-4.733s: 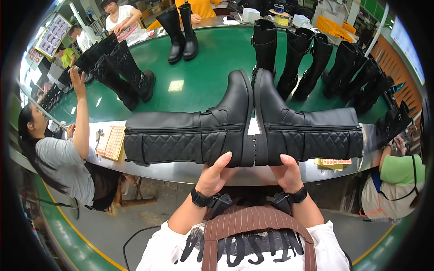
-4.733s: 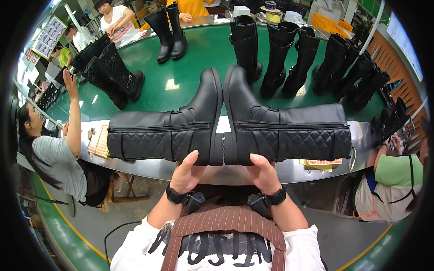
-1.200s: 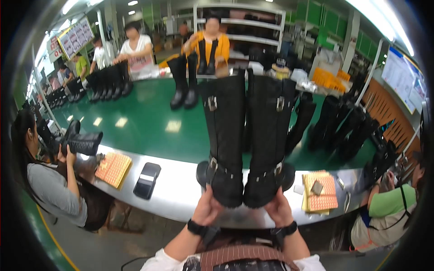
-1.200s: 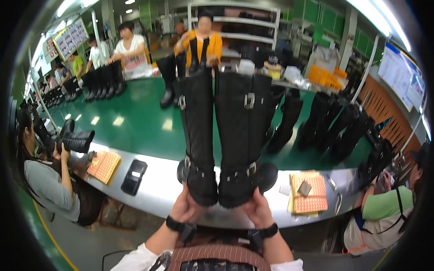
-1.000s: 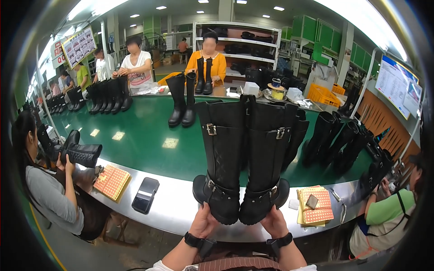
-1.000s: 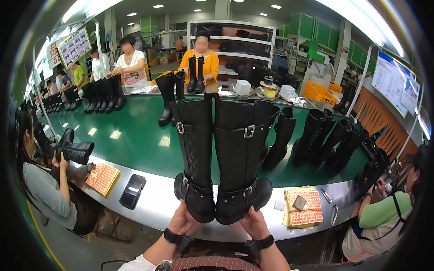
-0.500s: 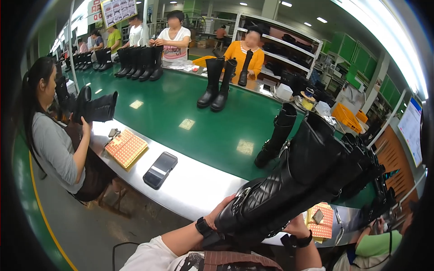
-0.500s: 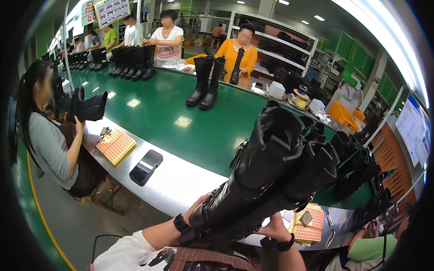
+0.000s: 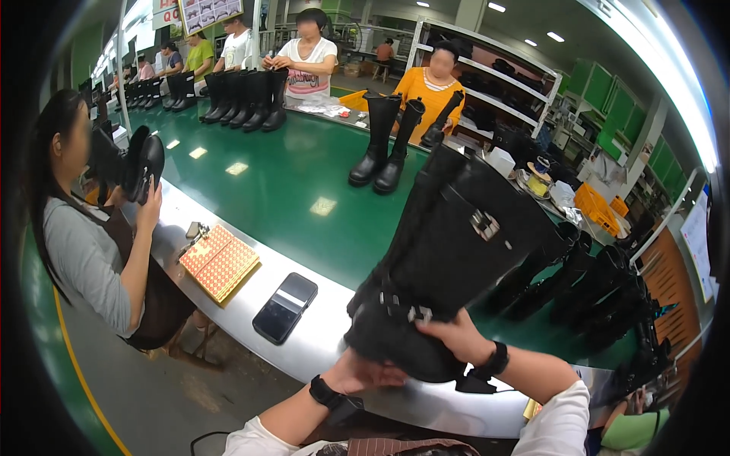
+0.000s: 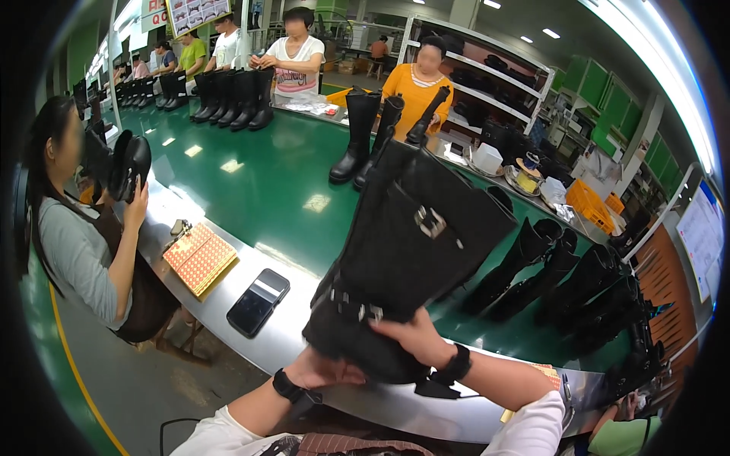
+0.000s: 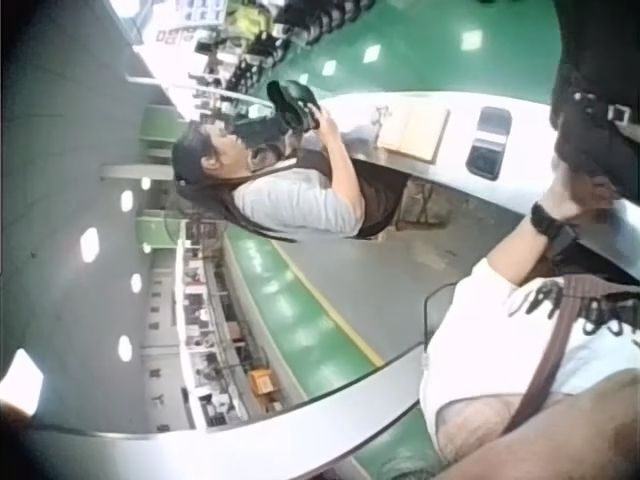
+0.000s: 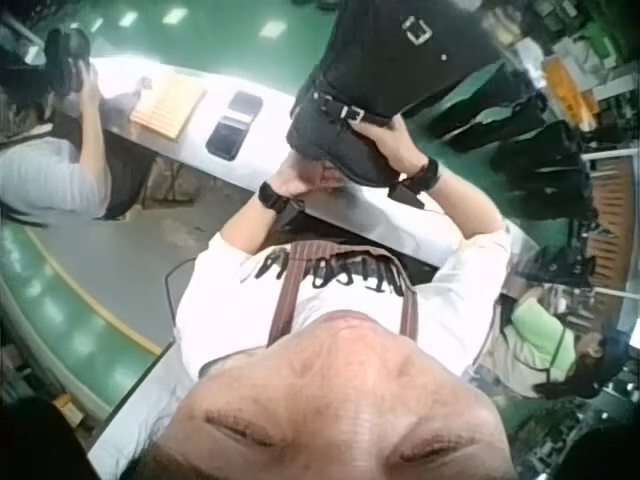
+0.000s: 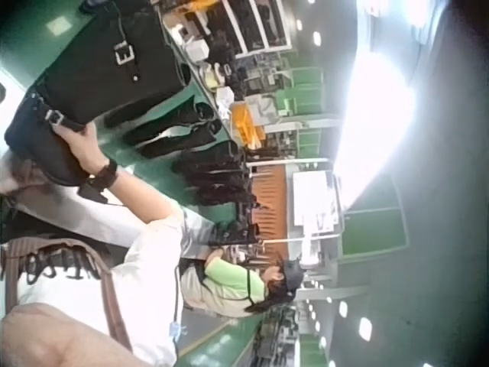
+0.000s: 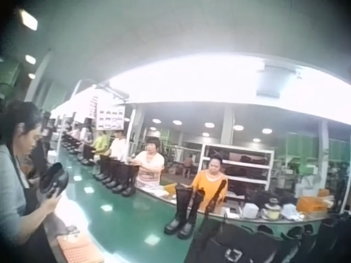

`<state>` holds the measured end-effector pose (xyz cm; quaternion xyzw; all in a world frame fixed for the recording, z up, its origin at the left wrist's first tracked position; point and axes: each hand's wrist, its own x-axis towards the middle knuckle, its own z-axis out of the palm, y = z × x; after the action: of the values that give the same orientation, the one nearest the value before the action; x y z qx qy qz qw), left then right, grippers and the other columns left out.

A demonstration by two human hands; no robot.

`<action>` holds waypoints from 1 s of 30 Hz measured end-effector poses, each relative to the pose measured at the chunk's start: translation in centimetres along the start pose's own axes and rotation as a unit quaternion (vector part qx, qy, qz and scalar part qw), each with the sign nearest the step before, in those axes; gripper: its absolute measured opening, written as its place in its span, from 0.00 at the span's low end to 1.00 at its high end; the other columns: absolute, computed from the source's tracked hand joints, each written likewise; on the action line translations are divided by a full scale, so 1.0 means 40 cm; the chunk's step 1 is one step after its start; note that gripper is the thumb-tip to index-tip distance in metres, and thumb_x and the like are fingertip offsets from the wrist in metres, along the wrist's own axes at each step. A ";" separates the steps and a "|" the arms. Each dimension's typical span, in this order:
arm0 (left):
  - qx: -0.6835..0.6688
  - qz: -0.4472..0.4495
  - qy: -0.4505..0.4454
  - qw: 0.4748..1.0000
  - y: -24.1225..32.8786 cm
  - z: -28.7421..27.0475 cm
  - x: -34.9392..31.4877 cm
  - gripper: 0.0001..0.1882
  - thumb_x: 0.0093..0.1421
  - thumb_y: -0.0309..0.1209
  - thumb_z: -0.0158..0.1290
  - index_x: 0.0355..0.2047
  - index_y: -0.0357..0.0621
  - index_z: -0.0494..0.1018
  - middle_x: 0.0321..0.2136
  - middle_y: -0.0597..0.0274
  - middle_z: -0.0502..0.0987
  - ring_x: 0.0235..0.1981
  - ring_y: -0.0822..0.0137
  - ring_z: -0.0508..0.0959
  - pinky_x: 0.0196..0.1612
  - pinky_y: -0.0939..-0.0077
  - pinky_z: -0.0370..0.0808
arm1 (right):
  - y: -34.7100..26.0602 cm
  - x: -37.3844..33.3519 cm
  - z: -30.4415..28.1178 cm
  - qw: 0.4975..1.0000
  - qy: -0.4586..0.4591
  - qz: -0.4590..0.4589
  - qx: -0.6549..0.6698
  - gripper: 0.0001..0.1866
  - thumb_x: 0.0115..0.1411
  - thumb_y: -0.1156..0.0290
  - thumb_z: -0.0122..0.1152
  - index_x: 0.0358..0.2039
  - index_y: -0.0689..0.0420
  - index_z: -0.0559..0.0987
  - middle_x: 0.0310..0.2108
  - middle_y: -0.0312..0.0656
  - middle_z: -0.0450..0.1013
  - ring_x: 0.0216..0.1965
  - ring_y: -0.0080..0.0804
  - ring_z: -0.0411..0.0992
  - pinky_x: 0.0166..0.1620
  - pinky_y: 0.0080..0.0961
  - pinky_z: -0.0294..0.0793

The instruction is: The recorder is inspecting black quilted boots on a conveyor belt, checking their condition and adjusting buckles.

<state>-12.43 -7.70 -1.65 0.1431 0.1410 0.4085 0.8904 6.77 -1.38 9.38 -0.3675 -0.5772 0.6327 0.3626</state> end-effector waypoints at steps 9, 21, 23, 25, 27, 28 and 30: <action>-0.053 0.139 0.177 0.973 0.141 -0.140 0.034 0.22 0.65 0.40 0.40 0.51 0.36 0.65 0.34 0.51 0.75 0.36 0.60 0.74 0.42 0.67 0.72 | -0.041 0.687 -0.298 0.777 0.494 0.078 -0.383 0.44 0.44 0.39 0.67 0.52 0.61 0.73 0.54 0.54 0.66 0.57 0.50 0.64 0.58 0.43 0.64; 0.015 0.122 0.224 0.967 0.165 -0.108 0.051 0.14 0.64 0.35 0.43 0.45 0.40 0.67 0.28 0.58 0.72 0.32 0.65 0.72 0.38 0.71 0.68 | 0.309 0.789 -0.417 0.715 0.447 0.085 -0.530 0.38 0.55 0.42 0.58 0.65 0.33 0.59 0.68 0.55 0.40 0.67 0.61 0.41 0.56 0.72 0.53; 0.003 0.127 0.239 0.963 0.168 -0.110 0.045 0.13 0.64 0.34 0.43 0.44 0.39 0.68 0.27 0.57 0.72 0.31 0.63 0.72 0.38 0.71 0.68 | 0.321 0.744 -0.347 0.738 0.384 0.046 -0.553 0.36 0.55 0.49 0.61 0.64 0.30 0.59 0.68 0.55 0.42 0.66 0.66 0.40 0.55 0.75 0.54; -0.013 0.129 0.253 0.959 0.163 -0.104 0.041 0.12 0.64 0.34 0.44 0.42 0.39 0.69 0.26 0.56 0.72 0.30 0.62 0.71 0.37 0.70 0.68 | 0.340 0.698 -0.313 0.718 0.306 0.021 -0.625 0.32 0.58 0.54 0.59 0.63 0.27 0.61 0.66 0.55 0.47 0.65 0.71 0.40 0.54 0.76 0.56; -0.010 0.127 0.250 0.960 0.163 -0.096 0.045 0.12 0.63 0.34 0.44 0.42 0.39 0.70 0.25 0.56 0.72 0.29 0.62 0.71 0.37 0.70 0.68 | 0.361 0.715 -0.345 0.698 0.317 0.017 -0.641 0.30 0.59 0.55 0.58 0.62 0.28 0.63 0.65 0.55 0.50 0.65 0.72 0.41 0.53 0.76 0.56; -0.011 0.125 0.252 0.959 0.161 -0.094 0.044 0.12 0.63 0.34 0.44 0.42 0.39 0.70 0.25 0.56 0.72 0.29 0.62 0.71 0.37 0.70 0.68 | 0.365 0.727 -0.360 0.680 0.328 0.012 -0.655 0.28 0.60 0.56 0.57 0.61 0.29 0.64 0.64 0.55 0.53 0.65 0.73 0.42 0.53 0.77 0.55; -0.006 0.123 0.259 0.958 0.163 -0.101 0.040 0.12 0.63 0.34 0.44 0.42 0.39 0.70 0.25 0.56 0.72 0.29 0.62 0.71 0.36 0.69 0.67 | 0.338 0.774 -0.351 0.677 0.347 0.043 -0.648 0.25 0.62 0.56 0.54 0.60 0.29 0.66 0.62 0.54 0.57 0.64 0.72 0.44 0.50 0.81 0.55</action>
<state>-17.39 -1.81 -3.15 0.0431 0.3459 0.5384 0.7672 4.25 31.52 -6.44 -0.7278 -0.6592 -0.0575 0.1802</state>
